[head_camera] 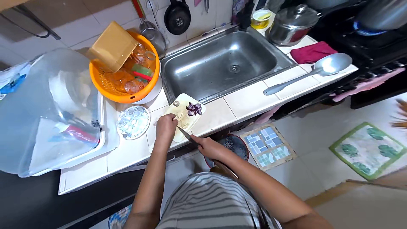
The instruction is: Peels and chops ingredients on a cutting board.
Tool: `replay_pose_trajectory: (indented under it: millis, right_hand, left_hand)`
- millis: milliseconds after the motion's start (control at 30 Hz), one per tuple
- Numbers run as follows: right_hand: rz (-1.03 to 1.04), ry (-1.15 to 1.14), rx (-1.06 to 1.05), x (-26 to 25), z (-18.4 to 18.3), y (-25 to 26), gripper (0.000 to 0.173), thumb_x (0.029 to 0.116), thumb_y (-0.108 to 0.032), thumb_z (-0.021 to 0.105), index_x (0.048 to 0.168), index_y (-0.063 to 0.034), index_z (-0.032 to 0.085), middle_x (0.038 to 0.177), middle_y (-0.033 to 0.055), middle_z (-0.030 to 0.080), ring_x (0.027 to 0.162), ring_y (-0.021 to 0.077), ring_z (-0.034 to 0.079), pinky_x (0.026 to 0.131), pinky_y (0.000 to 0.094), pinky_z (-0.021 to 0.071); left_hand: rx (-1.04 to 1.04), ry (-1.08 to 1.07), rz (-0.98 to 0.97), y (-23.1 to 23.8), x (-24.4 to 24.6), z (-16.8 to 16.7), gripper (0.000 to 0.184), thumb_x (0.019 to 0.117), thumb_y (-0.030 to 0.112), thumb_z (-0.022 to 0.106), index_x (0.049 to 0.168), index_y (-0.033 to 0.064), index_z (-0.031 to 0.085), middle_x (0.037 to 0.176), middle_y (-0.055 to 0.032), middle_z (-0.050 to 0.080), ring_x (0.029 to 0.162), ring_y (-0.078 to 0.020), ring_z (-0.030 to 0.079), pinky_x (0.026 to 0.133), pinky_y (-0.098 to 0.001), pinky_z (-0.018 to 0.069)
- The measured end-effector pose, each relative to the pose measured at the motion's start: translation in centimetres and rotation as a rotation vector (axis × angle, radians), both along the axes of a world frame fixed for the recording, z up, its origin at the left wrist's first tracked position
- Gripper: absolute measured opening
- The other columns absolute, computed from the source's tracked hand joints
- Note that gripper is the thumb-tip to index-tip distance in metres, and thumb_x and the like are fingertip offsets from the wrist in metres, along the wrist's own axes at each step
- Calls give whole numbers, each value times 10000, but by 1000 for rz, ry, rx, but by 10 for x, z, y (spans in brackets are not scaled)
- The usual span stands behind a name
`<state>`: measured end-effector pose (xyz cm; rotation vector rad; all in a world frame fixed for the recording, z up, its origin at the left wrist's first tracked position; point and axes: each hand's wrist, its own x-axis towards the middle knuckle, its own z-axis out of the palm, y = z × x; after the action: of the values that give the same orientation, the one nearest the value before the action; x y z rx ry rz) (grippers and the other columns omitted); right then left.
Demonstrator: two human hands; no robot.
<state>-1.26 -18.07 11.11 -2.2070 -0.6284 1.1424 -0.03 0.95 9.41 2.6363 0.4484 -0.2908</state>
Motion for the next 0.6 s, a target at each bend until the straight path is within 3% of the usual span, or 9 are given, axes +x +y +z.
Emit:
replay_pose_trajectory:
  millis: [133,300,400,600]
  right_hand:
    - [-42,-33,-11,10,-7,4,570,1078,-38,368,1630,-68,231,1433,302,540,1308,423,555,1105,527,407]
    - [-70,-18,-40,16,-9,3,516,1103,-79,330,1616,-60,279,1372,308,568,1188,405,611,1027,498,457]
    - [-62,-61,-39,12,-5,4,517,1093,-64,347,1608,-47,298,1391,315,565,1281,427,571,1095,518,415]
    - [-44,-62,-98,0,8,7,581,1080,-41,359,1640,-89,209,1369,309,581,1267,437,578,1077,537,426]
  left_hand:
    - [-34,-2,18,-1,-10,-14,312,1000,122,634,1263,-46,649,1137,-247,695,1108,-406,660,1005,-563,483]
    - [-34,28,-6,-10,-12,-33,275,1011,118,615,1225,-45,672,1158,-256,693,1144,-406,652,1028,-549,473]
    - [-16,11,-19,-15,-14,-39,251,1030,130,586,1162,-48,705,1141,-242,706,1140,-390,662,1026,-525,478]
    - [-54,20,-14,-13,-16,-37,252,1034,133,585,1154,-34,730,1143,-229,721,1137,-376,672,1035,-517,472]
